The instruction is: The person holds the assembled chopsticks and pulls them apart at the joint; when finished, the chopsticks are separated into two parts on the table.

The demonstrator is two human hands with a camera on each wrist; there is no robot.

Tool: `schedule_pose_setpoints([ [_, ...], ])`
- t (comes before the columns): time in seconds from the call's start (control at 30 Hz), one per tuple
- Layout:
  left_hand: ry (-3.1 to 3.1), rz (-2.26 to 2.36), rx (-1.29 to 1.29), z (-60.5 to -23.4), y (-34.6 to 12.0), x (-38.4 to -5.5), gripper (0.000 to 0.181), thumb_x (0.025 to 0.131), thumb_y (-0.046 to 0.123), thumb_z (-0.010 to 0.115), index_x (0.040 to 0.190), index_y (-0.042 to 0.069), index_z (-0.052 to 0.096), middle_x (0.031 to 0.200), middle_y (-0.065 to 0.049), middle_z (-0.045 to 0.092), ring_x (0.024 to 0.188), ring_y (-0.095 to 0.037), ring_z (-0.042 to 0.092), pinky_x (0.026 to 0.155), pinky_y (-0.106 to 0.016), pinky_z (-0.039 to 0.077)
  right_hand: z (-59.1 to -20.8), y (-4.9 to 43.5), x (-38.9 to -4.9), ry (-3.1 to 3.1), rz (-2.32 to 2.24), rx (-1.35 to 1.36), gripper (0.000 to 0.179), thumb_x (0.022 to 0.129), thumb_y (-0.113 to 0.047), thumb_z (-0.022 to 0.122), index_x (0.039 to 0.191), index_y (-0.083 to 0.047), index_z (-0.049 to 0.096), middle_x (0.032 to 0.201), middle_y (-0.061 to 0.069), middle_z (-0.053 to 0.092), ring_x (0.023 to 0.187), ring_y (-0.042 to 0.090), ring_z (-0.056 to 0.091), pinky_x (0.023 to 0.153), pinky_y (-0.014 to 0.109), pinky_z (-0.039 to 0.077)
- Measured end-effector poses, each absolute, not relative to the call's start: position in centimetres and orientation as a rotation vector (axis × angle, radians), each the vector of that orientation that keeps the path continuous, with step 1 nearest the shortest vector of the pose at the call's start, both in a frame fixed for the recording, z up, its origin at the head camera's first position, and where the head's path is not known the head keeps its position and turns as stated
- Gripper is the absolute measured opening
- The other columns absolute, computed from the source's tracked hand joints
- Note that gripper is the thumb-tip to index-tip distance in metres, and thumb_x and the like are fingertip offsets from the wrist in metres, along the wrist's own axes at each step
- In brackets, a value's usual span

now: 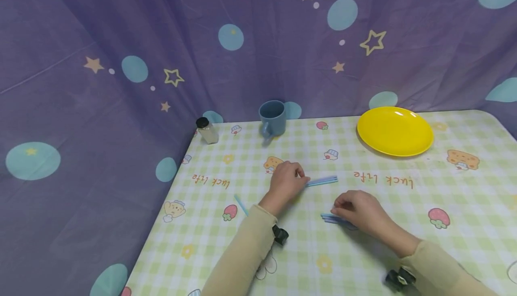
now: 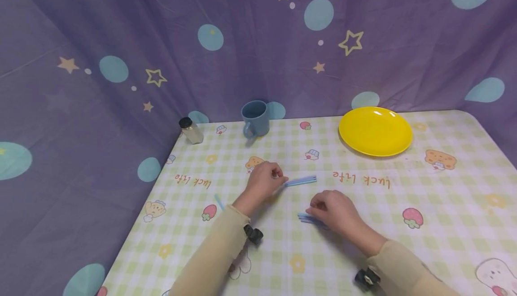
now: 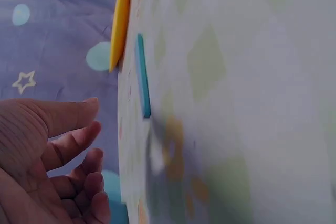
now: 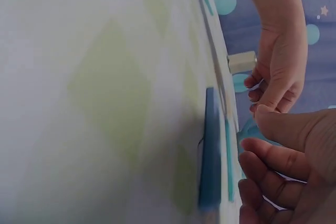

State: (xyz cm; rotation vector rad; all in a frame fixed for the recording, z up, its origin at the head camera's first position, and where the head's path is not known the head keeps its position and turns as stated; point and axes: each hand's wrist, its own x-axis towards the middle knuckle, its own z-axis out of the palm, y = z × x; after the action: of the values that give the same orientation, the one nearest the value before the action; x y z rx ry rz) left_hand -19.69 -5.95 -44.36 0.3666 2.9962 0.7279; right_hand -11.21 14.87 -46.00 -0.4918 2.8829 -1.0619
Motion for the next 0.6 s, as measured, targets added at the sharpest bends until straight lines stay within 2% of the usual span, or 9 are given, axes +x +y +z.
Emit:
schedule_pose_setpoints([
  [0.13, 2.982, 0.79, 0.371, -44.2, -8.0, -19.2, 0.013, 0.086, 0.027, 0.076, 0.085, 0.017, 0.069, 0.075, 0.005, 0.054, 0.071, -0.012, 0.05, 0.07, -0.031, 0.043, -45.6, 14.0, -11.1, 2.888, -1.11, -0.527, 0.009, 0.083, -0.023, 0.078, 0.085, -0.016, 0.074, 0.075, -0.013, 0.062, 0.068, 0.006, 0.052, 0.067, 0.033, 0.047],
  [0.33, 2.957, 0.877, 0.368, -44.3, -10.8, -18.1, 0.01, 0.086, 0.023, 0.075, 0.088, 0.016, 0.069, 0.079, 0.004, 0.057, 0.079, -0.017, 0.053, 0.077, -0.036, 0.043, -45.4, 12.7, -11.2, 2.893, -1.113, -0.603, 0.012, 0.082, -0.024, 0.079, 0.088, -0.015, 0.073, 0.082, -0.01, 0.066, 0.077, 0.012, 0.056, 0.071, 0.036, 0.048],
  [0.6, 2.942, 0.878, 0.447, -44.7, -14.4, -16.8, 0.009, 0.086, 0.017, 0.075, 0.092, 0.013, 0.071, 0.081, 0.003, 0.058, 0.08, -0.018, 0.051, 0.072, -0.035, 0.042, -45.1, 10.4, -11.1, 2.865, -1.153, -0.725, 0.011, 0.083, -0.021, 0.078, 0.088, -0.014, 0.072, 0.093, -0.006, 0.067, 0.089, 0.019, 0.063, 0.08, 0.042, 0.051],
])
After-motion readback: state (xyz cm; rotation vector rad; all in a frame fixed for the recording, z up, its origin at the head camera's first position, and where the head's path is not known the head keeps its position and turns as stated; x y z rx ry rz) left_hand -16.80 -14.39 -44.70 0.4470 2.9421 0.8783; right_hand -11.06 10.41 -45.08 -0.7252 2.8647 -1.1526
